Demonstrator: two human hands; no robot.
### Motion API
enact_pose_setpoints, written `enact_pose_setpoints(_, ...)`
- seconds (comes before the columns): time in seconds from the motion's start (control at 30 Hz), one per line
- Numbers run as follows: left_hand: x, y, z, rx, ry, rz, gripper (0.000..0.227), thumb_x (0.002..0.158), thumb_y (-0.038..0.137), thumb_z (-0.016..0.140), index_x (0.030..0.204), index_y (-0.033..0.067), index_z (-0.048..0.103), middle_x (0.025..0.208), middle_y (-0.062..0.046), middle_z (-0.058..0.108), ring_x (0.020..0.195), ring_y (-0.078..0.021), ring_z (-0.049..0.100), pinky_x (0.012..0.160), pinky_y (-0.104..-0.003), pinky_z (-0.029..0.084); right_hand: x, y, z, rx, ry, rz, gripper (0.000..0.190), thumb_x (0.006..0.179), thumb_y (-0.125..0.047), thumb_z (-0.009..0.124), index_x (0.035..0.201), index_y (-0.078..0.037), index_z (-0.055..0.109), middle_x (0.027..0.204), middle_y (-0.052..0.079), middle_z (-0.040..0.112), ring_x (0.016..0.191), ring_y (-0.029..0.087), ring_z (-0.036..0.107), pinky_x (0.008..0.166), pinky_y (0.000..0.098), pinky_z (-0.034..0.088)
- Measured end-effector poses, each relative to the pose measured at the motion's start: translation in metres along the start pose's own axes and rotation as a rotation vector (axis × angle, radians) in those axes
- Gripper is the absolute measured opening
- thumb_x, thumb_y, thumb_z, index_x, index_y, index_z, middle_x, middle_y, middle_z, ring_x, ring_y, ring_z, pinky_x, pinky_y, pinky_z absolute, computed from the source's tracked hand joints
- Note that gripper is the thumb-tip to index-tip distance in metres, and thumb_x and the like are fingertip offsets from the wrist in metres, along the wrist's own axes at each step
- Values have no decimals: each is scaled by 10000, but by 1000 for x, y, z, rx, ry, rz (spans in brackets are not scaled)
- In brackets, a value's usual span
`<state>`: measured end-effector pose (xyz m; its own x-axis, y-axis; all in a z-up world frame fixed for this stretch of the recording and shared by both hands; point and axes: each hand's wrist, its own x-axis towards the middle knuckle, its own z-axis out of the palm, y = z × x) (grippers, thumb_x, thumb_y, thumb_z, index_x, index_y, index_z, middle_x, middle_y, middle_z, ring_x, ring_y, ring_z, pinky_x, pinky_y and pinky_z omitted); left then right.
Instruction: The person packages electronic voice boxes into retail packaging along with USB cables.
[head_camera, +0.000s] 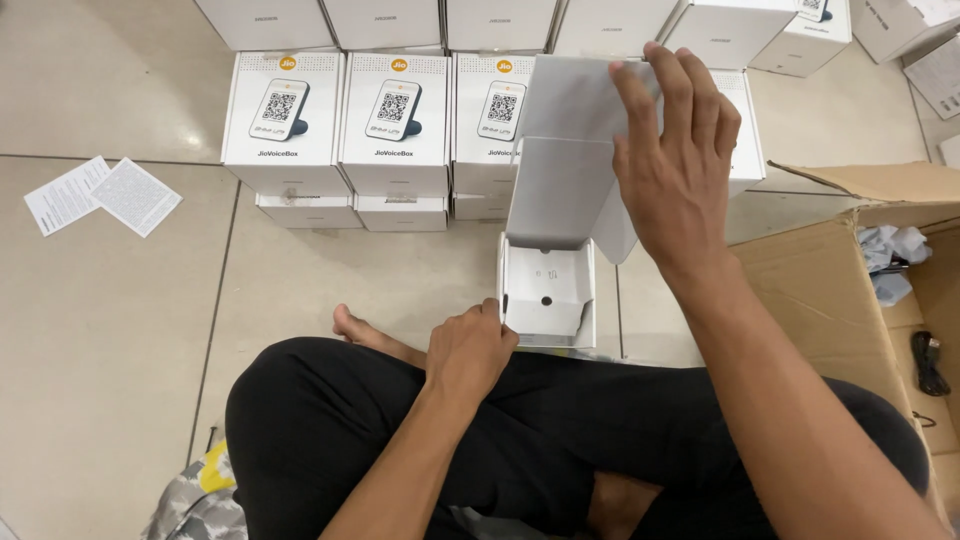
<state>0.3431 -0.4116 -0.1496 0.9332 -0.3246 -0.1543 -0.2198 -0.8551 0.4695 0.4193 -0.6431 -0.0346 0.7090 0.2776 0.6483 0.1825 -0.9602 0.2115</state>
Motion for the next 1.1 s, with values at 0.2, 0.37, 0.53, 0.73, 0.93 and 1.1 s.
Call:
enact_pose_setpoints(0.2, -5, 4, -10, -39, -78, -22, 280, 891, 212, 674, 1006, -42, 649, 806, -214, 733, 694, -357, 731, 633, -456, 590, -37, -26, -39, 152, -76, -41, 398, 973, -74, 713, 1347, -77, 575, 1432, 102, 520, 1324, 265, 502, 1055, 423, 395)
enact_pose_setpoints(0.37, -6, 6, -11, -37, -116, -43, 302, 929, 254, 661, 996, -41, 653, 785, -213, 733, 708, -376, 715, 659, -472, 572, -96, -49, -24, 397, -309, -261, 238, 797, -89, 724, 1034, -76, 709, 1057, 30, 695, 1007, 221, 636, 840, 367, 500)
enact_pose_setpoints(0.53, -8, 5, -14, -53, -93, -20, 329, 921, 262, 657, 1035, -47, 641, 772, -203, 726, 689, -358, 724, 631, -460, 584, -124, -61, 7, 466, -578, -148, 255, 811, -202, 757, 1040, -90, 741, 1008, 51, 671, 970, 237, 634, 839, 401, 500)
enact_pose_setpoints(0.73, -9, 7, -20, -54, -136, -61, 322, 924, 265, 658, 1039, -36, 648, 770, -199, 734, 716, -356, 731, 643, -455, 577, -136, -61, 24, 488, -419, -161, 326, 744, -313, 810, 970, -84, 758, 1020, 85, 698, 974, 282, 659, 855, 427, 533)
enact_pose_setpoints(0.93, -8, 6, -17, -92, -151, -59, 333, 892, 264, 692, 1018, -42, 649, 785, -203, 730, 732, -362, 730, 634, -460, 575, -133, -49, 19, 562, -605, -38, 473, 714, -418, 854, 996, -53, 752, 816, 75, 731, 753, 264, 698, 692, 386, 566)
enact_pose_setpoints(1.1, -7, 4, -15, -83, -138, -58, 289, 908, 240, 672, 989, -37, 654, 776, -203, 727, 712, -369, 725, 633, -463, 576, -115, -42, 3, 406, -604, -11, 463, 843, -448, 812, 1072, -52, 738, 859, 81, 727, 823, 262, 698, 760, 375, 560)
